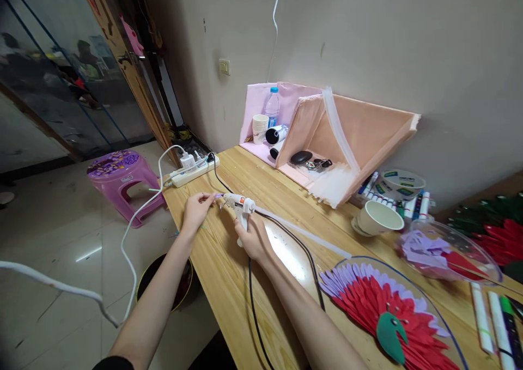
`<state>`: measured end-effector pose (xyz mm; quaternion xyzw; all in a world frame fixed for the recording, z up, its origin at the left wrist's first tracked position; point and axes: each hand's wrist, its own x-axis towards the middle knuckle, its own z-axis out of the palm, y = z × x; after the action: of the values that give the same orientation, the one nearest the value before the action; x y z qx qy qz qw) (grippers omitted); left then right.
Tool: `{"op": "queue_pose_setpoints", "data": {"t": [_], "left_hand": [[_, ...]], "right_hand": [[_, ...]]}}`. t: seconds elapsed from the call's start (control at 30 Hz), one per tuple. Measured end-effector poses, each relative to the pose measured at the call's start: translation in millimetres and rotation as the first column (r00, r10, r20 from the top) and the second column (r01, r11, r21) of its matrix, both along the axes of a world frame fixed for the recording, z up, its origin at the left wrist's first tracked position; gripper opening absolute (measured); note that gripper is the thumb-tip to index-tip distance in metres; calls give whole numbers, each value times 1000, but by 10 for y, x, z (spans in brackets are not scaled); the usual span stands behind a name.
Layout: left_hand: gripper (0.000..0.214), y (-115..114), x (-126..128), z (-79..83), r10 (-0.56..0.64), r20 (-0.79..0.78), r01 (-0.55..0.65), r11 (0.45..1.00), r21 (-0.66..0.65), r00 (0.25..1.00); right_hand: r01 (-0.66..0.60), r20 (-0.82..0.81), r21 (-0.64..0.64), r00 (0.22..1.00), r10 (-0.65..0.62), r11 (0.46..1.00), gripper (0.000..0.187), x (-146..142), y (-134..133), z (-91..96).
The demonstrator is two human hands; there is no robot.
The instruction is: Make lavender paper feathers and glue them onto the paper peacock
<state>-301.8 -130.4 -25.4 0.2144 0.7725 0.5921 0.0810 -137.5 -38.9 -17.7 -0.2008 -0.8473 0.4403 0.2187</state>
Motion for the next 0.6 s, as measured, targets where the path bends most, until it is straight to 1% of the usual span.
{"op": "queue_pose_setpoints", "data": {"t": [0.1, 0.27, 0.43, 0.6], "left_hand": [[28, -3, 3, 4, -1, 1, 1, 1000, -5, 1000], [26, -3, 11, 20, -1, 9, 1, 1000, -11, 1000], [25, -2, 9, 19, -4, 13, 4, 1000, -21, 1000], [26, -8, 13, 23, -3, 16, 3, 1000, -20, 1000]], "right_hand": [[14, -14, 11, 1000, -13, 1000, 23, 0, 1, -2], [21, -48, 73, 999, -18, 997, 21, 2, 5, 5], [32, -34, 68, 999, -30, 997, 22, -5, 7, 1], [12, -43, 62, 999, -10, 998, 20, 3, 2, 34]]}}
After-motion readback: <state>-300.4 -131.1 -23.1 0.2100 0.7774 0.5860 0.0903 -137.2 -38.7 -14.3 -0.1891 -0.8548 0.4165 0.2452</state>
